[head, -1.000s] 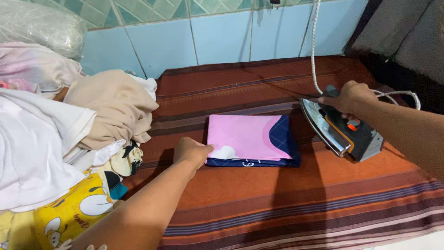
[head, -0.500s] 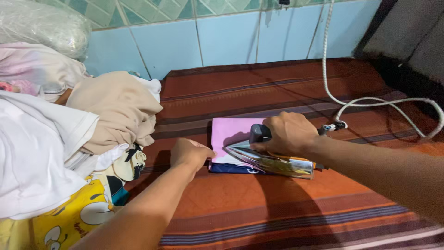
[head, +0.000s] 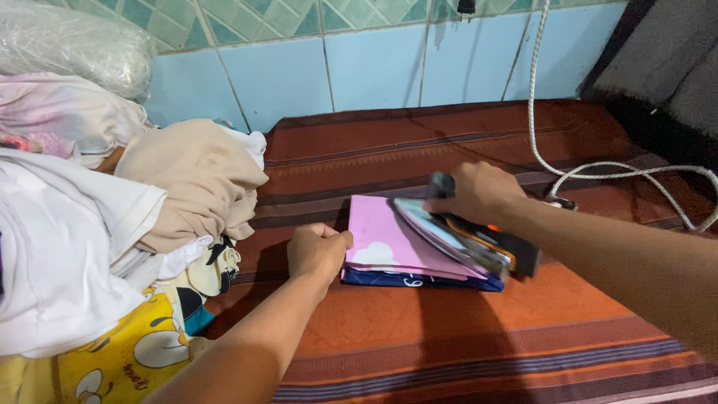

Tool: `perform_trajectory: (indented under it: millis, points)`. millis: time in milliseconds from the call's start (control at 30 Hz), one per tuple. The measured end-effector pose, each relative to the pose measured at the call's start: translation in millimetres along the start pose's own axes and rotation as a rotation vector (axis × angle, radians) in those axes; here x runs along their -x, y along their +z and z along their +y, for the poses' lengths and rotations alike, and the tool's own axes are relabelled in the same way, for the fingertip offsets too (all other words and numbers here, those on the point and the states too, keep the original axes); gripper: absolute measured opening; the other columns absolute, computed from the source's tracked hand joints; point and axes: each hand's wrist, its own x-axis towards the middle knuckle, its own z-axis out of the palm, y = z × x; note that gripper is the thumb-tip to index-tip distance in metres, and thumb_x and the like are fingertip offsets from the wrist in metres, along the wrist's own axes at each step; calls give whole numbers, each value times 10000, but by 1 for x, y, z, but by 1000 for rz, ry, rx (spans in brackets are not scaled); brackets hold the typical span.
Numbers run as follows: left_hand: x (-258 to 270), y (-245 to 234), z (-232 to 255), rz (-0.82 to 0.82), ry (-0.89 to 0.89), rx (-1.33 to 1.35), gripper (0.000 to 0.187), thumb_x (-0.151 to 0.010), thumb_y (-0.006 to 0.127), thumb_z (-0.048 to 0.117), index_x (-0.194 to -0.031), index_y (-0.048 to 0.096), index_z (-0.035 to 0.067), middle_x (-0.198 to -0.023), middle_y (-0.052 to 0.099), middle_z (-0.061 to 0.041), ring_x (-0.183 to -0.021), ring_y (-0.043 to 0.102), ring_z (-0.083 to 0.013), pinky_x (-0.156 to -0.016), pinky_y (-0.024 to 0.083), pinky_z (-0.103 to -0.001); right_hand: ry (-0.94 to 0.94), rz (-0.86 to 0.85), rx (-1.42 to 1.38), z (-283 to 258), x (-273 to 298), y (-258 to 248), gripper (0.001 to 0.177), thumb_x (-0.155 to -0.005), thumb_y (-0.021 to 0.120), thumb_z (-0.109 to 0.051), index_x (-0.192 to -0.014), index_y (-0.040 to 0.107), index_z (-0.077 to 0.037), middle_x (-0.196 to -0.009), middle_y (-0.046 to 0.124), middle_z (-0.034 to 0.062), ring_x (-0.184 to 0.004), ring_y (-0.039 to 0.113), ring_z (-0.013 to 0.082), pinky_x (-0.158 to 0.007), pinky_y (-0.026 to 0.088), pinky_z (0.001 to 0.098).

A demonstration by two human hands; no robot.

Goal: The person irons a two-toned blue and pink cloth on a wooden table. They spread the cloth, use an electric iron to smooth it, fold it, and iron the folded edges.

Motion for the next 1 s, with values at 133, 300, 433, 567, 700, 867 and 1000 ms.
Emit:
perform_trajectory:
  millis: [133, 300, 433, 567, 700, 867, 1000]
  points:
    - [-5, 4, -7, -92, -105, 38, 196, -811, 742, 195, -892, 719, 18, -750, 722, -116, -707, 672, -193, -794, 540, -384, -5, -157, 40, 17, 32, 7, 638, -719, 738, -727, -1014, 778, -163, -853, 785, 102, -730, 781, 233, -703, 641, 407]
    - [-7, 7, -28, -284, -150, 128, 195, -865, 688, 147, -1032, 708, 49, -847, 834, -117, -796, 700, -122, -1007, 430, -352, -51, -123, 100, 12, 53, 10, 619, -719, 692, -733, -982, 799, -184, -830, 800, 81, -714, 776, 206, -723, 635, 395]
    - [0, 2, -36, -287, -128, 91, 166, -884, 717, 117, -1013, 750, 18, -896, 845, -110, -748, 645, -49, -962, 436, -315, -56, 0, 102, -25, 28, 9, 690, -783, 708, -759, -1002, 773, -108, -862, 786, 134, -772, 774, 249, -741, 628, 420]
    - [6, -8, -34, -250, -235, 71, 180, -912, 663, 100, -1026, 768, 9, -958, 834, -42, -575, 476, -108, -671, 427, -345, -125, 90, 45, -59, -6, 5, 642, -782, 743, -699, -1016, 776, -102, -901, 772, 161, -843, 770, 306, -769, 620, 453]
    - [11, -13, -32, -265, -161, 98, 267, -945, 660, 212, -1063, 747, -11, -959, 848, -72, -580, 510, -78, -621, 504, -199, -81, 50, 3, -72, -17, 1, 688, -771, 761, -708, -1009, 784, -63, -914, 774, 167, -853, 784, 293, -783, 632, 440]
    - [12, -12, -30, -311, -192, 112, 274, -934, 660, 193, -1082, 741, -22, -916, 843, -76, -569, 503, -93, -517, 453, -234, -137, -139, 22, -57, 5, 4, 666, -681, 768, -719, -1035, 775, -155, -914, 788, 132, -815, 802, 273, -760, 658, 442]
    - [12, -11, -34, -256, -242, 23, 291, -930, 688, 239, -1019, 773, -24, -880, 830, -74, -591, 550, -106, -490, 447, -251, -207, -132, 71, -55, 41, 14, 726, -599, 785, -752, -1064, 772, -195, -875, 801, 115, -793, 786, 252, -806, 630, 420]
